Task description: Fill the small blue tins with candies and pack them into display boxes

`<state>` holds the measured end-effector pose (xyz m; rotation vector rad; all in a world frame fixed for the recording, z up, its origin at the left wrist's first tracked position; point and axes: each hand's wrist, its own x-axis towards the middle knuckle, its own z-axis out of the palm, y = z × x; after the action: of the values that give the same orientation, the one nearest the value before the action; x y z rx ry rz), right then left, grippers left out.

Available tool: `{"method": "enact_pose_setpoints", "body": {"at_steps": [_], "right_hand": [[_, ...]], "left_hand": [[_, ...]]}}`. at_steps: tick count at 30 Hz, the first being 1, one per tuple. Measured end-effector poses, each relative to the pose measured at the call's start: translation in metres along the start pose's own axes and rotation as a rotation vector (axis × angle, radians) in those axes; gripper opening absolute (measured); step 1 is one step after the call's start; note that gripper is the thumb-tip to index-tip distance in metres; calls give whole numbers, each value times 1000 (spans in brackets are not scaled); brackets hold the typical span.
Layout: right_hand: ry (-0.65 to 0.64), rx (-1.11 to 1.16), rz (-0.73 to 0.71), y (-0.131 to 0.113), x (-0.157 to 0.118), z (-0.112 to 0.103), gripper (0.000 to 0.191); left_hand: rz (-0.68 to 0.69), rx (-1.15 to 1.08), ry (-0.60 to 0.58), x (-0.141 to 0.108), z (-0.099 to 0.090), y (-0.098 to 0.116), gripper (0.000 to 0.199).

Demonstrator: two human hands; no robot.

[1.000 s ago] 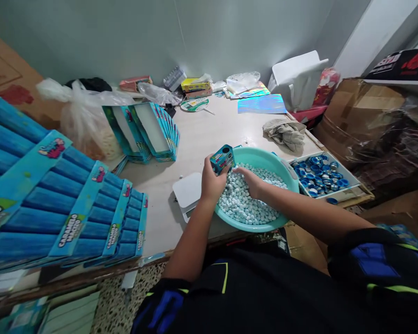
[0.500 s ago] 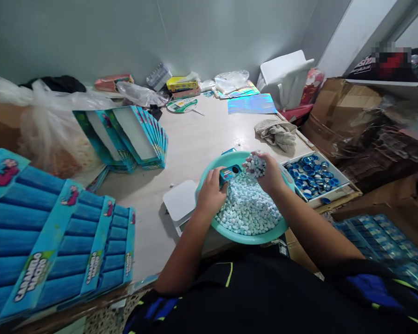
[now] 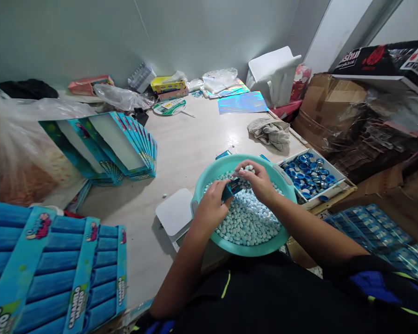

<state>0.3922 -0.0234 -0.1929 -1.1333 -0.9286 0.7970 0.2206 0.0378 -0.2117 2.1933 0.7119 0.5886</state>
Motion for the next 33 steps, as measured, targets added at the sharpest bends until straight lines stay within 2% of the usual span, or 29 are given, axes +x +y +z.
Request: {"method": "enact_pose_setpoints", "body": {"at_steps": [3, 7, 11, 15, 18, 20, 22, 24, 25, 26, 27, 28, 29, 31, 33], "right_hand": [[-113, -89, -59, -2, -1, -3, 19], [-193, -187, -182, -14, -3, -6, 28], [-228, -252, -163, -27, -19, -17, 36], [-252, -376, -169, -30, -44, -35, 28], [-339, -584, -255, -31, -45, -50, 20], [-379, -671, -316, -32, -23, -62, 18], [-371, -720, -295, -30, 20, -75, 20], [-366, -776, -161, -20, 79, -87, 20], [-412, -798, -58, -11, 111, -92, 17], [-488, -819, 64, 0, 141, -95, 15], [-512, -862, 168, 13, 169, -95, 16], [-468, -944, 220, 27, 193, -94, 19], [-443, -984, 237, 41, 212, -90, 21], [-422, -1035, 256, 69, 235, -78, 22], [-445, -1046, 275, 92, 243, -67, 17]], "left_hand": [[-28, -8, 16, 2, 0, 0, 46], [-62, -14, 41, 3, -3, 1, 43], [-41, 37, 29, -3, -7, 6, 42], [-33, 144, -13, -16, -10, 8, 50], [39, 208, 16, -24, -18, 5, 50], [148, 191, 112, -29, -33, -3, 39], [184, 152, 371, -34, -56, -18, 22], [30, 205, 687, -39, -84, -43, 5], [-135, 269, 779, -40, -99, -60, 9], [-315, 356, 777, -41, -112, -78, 19], [-517, 391, 700, -41, -125, -97, 31], [-708, 368, 577, -42, -135, -115, 43], [-816, 344, 463, -41, -143, -132, 56], [-897, 259, 308, -39, -151, -159, 80], [-871, 272, 215, -36, -153, -173, 90]]}}
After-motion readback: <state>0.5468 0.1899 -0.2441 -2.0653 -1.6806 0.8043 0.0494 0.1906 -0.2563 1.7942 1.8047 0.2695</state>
